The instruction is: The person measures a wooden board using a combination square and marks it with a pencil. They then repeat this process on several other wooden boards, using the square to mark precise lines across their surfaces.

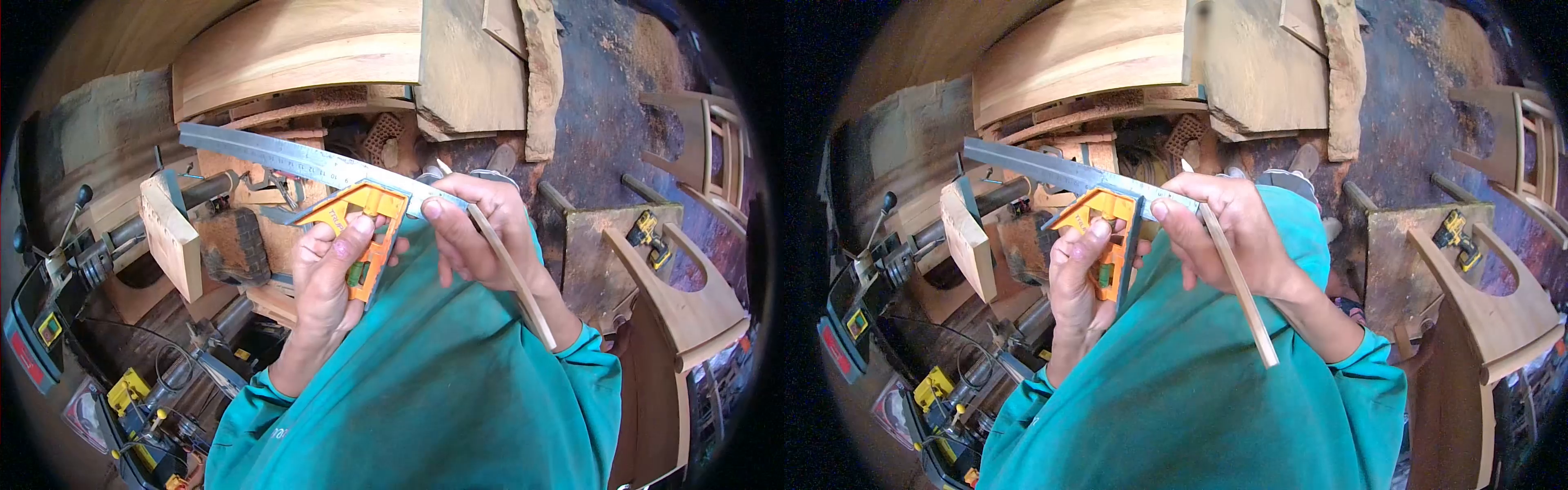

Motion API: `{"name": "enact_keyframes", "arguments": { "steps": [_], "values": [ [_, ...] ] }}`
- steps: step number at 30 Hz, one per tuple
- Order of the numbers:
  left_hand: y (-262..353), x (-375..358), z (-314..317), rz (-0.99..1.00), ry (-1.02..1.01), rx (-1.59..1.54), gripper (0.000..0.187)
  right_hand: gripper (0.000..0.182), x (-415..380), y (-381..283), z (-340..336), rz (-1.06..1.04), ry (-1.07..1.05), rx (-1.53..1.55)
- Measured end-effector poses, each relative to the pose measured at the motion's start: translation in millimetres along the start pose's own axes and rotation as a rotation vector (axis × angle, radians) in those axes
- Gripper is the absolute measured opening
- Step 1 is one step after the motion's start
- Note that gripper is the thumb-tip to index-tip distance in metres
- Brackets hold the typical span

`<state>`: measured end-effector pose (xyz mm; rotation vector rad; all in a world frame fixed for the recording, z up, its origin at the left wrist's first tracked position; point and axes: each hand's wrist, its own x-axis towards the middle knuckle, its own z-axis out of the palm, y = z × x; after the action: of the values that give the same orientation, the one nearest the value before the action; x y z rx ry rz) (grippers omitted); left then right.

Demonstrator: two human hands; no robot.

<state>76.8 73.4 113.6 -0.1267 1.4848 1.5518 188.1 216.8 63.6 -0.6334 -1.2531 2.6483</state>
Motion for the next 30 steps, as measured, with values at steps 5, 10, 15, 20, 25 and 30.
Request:
{"name": "enact_keyframes", "arguments": {
  "steps": [5, 10, 15, 20, 25, 30],
  "values": [
    [-3, -2, 6, 0.055, 0.037, 0.037, 0.023, 0.025, 0, 1, -4, -0.004, -0.021, 0.014],
    [-6, -7, 20, 0.195, 0.112, 0.091, 0.024, 0.026, 3, 5, -4, 0.001, -0.027, 0.079],
    [-9, -14, 21, 0.254, 0.146, 0.171, 0.022, 0.026, 5, -7, -6, -0.002, -0.099, 0.016],
    [-27, -19, 2, 0.126, 0.113, -0.023, 0.026, 0.021, 14, -37, -19, -0.054, -0.196, -0.286],
    [-6, -47, -2, 0.828, 0.509, 0.952, 0.034, 0.031, 37, -55, -44, 0.158, -0.38, -0.434],
    [7, -6, 0, 0.686, 0.125, 1.058, 0.037, 0.036, 75, -70, -10, 0.298, -0.638, -0.603]
  ]
}}
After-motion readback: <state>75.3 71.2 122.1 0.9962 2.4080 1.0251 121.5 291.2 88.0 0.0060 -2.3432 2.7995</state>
